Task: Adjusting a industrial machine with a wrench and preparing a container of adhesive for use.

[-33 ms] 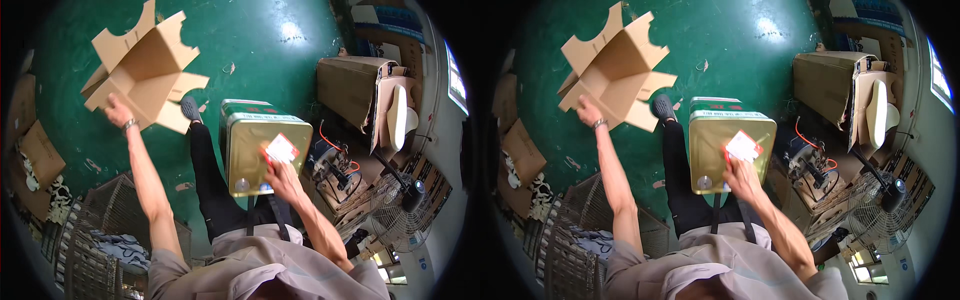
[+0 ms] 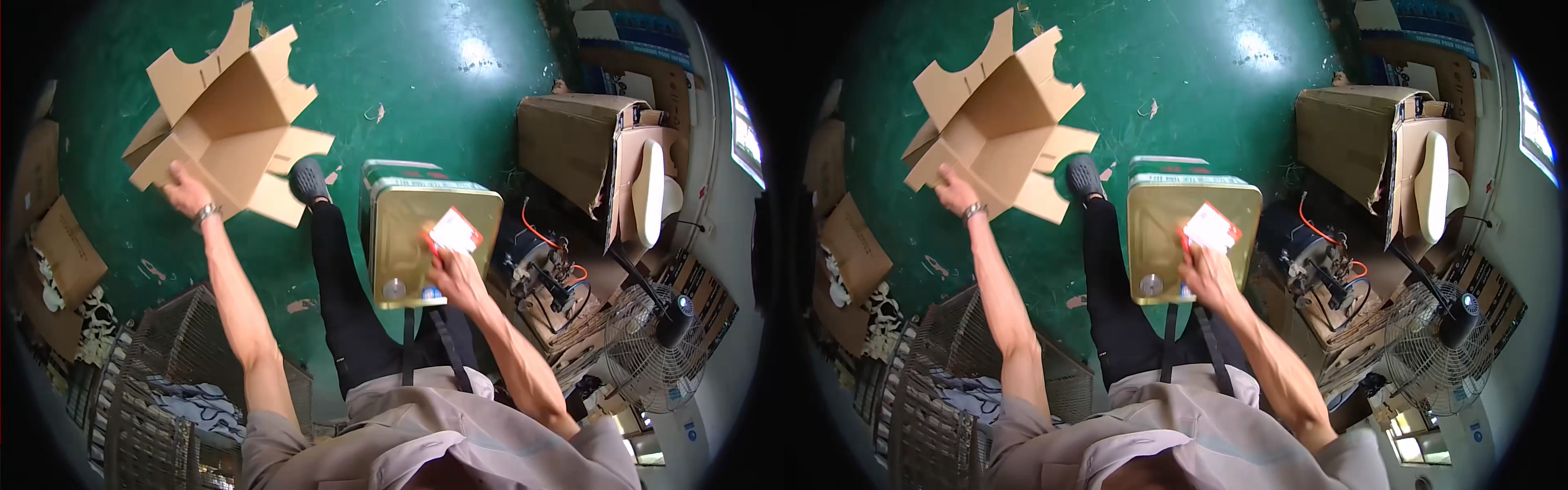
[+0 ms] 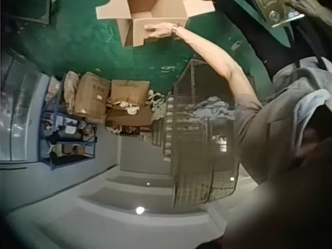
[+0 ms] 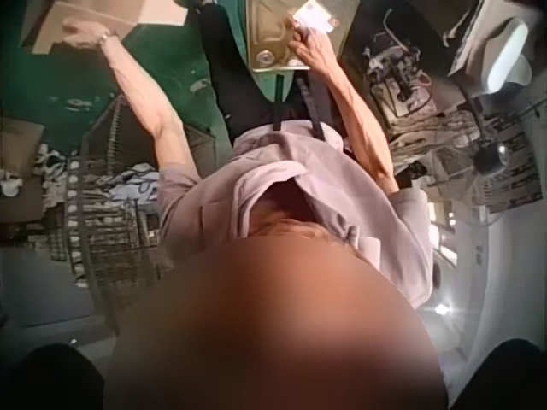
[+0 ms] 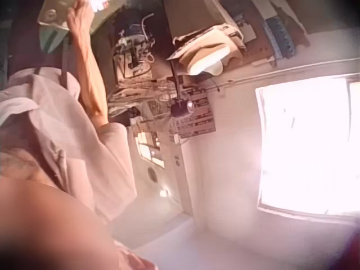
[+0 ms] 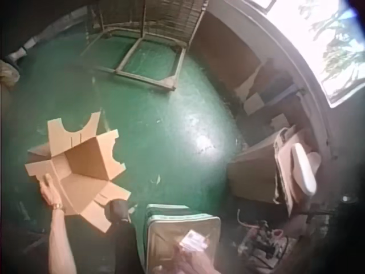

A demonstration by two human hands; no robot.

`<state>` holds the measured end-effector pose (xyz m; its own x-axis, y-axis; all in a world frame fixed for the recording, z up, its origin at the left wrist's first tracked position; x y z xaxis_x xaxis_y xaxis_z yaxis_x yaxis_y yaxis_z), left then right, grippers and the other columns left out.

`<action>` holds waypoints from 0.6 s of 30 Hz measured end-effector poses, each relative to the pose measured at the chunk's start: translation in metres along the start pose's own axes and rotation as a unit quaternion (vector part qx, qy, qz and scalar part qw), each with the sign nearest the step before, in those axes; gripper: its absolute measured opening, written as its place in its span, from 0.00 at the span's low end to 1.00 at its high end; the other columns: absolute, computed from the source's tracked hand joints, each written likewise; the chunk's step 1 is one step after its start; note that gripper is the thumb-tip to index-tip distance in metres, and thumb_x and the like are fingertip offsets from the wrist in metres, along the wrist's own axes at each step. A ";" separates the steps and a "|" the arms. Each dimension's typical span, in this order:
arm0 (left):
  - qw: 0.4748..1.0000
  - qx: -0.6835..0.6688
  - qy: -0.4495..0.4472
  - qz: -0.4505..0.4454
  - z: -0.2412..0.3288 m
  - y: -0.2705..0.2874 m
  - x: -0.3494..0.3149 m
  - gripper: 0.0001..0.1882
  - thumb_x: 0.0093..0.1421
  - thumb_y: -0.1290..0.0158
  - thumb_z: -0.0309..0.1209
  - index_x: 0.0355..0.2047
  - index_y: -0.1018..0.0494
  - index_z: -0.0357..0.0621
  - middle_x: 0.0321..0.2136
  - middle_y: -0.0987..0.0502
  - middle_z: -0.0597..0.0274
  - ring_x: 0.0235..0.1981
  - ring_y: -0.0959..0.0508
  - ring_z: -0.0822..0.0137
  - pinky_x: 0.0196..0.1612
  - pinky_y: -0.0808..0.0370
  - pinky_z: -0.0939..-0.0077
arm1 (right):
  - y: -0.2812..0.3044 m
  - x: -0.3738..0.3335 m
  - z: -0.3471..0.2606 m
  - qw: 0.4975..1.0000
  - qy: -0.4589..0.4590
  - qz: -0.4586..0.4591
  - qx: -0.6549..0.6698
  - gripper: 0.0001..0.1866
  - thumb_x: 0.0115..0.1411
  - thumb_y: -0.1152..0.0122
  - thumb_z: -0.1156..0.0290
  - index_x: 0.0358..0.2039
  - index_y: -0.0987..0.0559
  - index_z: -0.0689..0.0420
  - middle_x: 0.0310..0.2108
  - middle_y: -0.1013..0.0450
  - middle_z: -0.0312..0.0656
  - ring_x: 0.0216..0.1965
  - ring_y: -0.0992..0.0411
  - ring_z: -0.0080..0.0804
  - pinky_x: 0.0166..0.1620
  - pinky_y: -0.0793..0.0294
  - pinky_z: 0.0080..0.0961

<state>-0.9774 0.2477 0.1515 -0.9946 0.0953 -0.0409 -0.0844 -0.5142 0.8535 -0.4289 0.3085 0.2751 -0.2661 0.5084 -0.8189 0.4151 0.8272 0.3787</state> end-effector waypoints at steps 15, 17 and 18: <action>0.938 -0.221 0.049 -0.261 -0.130 0.101 -0.066 0.25 0.65 0.42 0.38 0.54 0.31 0.32 0.53 0.24 0.49 0.51 0.24 0.59 0.55 0.27 0.60 | -0.139 0.342 0.200 0.974 0.036 0.001 -0.223 0.23 0.53 0.39 0.65 0.49 0.25 0.61 0.47 0.26 0.59 0.50 0.25 0.49 0.55 0.26 0.45; 0.935 -0.161 0.090 -0.302 -0.087 0.081 -0.117 0.30 0.56 0.33 0.28 0.56 0.33 0.33 0.53 0.26 0.50 0.53 0.26 0.62 0.58 0.29 0.65 | -0.110 0.284 0.201 0.928 0.139 0.253 -0.237 0.24 0.52 0.39 0.68 0.49 0.28 0.62 0.42 0.26 0.61 0.43 0.23 0.56 0.46 0.24 0.48; 0.964 -0.061 0.087 -0.243 -0.097 0.117 -0.099 0.35 0.52 0.30 0.24 0.58 0.35 0.33 0.53 0.27 0.51 0.53 0.27 0.63 0.59 0.30 0.67 | -0.134 0.279 0.155 0.987 0.022 0.092 -0.127 0.26 0.53 0.40 0.71 0.53 0.28 0.64 0.45 0.25 0.61 0.45 0.23 0.57 0.47 0.24 0.48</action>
<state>-0.8951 0.0957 0.2051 -0.8296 0.2109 -0.5170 -0.5395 -0.5417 0.6447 -0.4243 0.3020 -0.0707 -0.2464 0.6607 -0.7090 0.2291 0.7505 0.6198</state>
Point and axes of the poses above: each hand's wrist, its own x-axis towards the middle knuckle, its own y-axis out of the back of the hand, z = x × y, the point moved 7 cm from there along x, towards the middle knuckle
